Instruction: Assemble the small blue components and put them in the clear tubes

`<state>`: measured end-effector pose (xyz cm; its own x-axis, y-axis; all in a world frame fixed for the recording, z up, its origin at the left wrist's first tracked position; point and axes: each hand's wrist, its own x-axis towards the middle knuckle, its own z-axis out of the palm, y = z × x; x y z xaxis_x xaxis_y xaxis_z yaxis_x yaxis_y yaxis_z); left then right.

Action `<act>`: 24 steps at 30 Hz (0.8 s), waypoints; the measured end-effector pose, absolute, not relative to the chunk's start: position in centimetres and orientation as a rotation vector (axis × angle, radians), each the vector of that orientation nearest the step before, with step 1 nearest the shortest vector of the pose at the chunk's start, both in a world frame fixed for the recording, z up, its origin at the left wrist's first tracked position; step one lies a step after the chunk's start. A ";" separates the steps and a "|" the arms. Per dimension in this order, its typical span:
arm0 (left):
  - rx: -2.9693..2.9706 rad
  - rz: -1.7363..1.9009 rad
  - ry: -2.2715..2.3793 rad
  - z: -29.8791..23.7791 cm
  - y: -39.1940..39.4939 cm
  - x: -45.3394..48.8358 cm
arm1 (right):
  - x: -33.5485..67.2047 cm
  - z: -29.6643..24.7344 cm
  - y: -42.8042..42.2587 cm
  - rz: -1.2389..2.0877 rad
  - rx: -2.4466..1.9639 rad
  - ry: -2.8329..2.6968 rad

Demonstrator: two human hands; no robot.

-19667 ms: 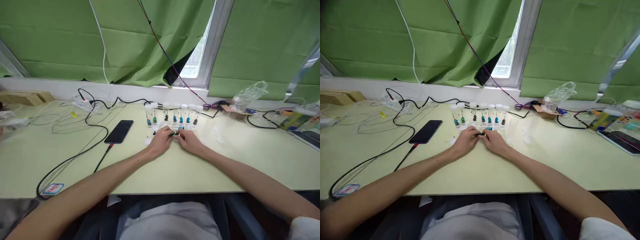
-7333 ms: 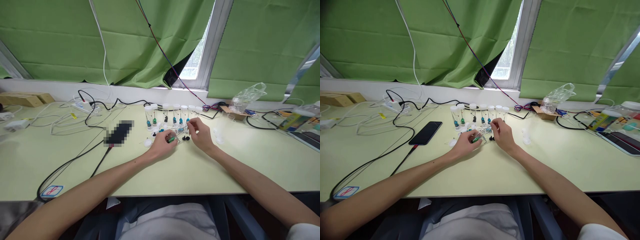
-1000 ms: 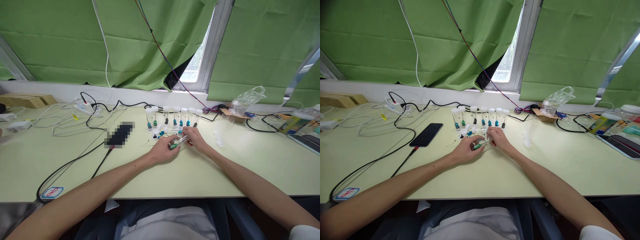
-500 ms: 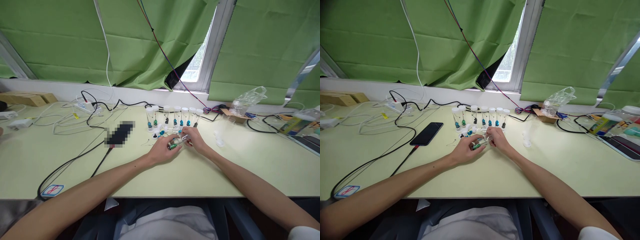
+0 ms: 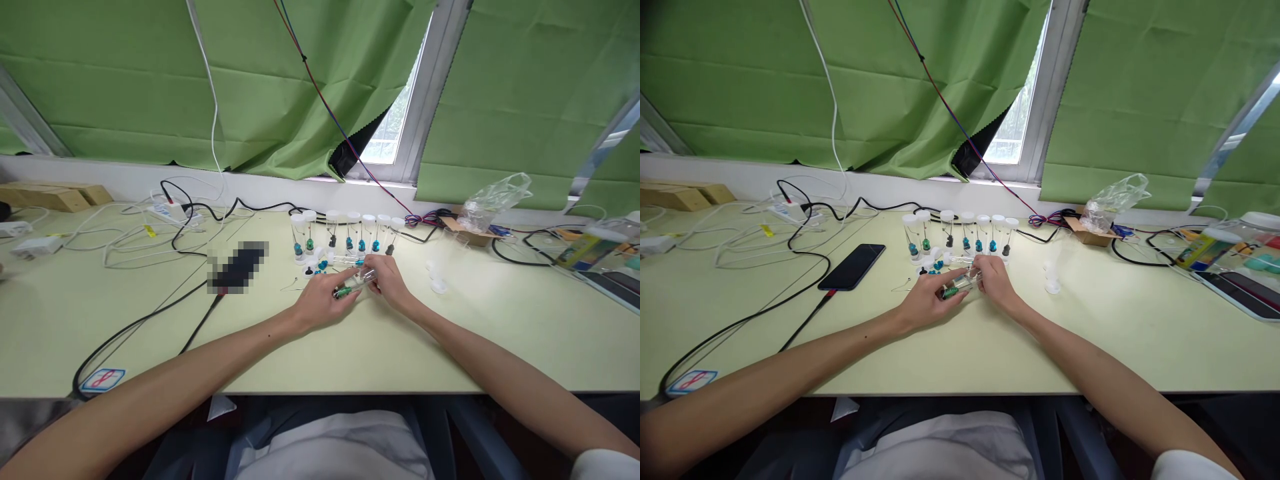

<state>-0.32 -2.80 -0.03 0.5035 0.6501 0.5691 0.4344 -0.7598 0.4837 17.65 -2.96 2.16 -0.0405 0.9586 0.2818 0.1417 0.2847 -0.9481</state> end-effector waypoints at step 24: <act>2.669 1.167 0.943 -0.7 -2.6 -0.4 | 17.5 2.3 -3.0 0.874 -1.217 -1.464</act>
<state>-0.42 -2.62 -0.69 0.5208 0.5664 0.6387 0.5057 -0.8075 0.3038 17.46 -2.95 2.27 0.0058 0.9704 0.2415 0.2482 0.2325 -0.9404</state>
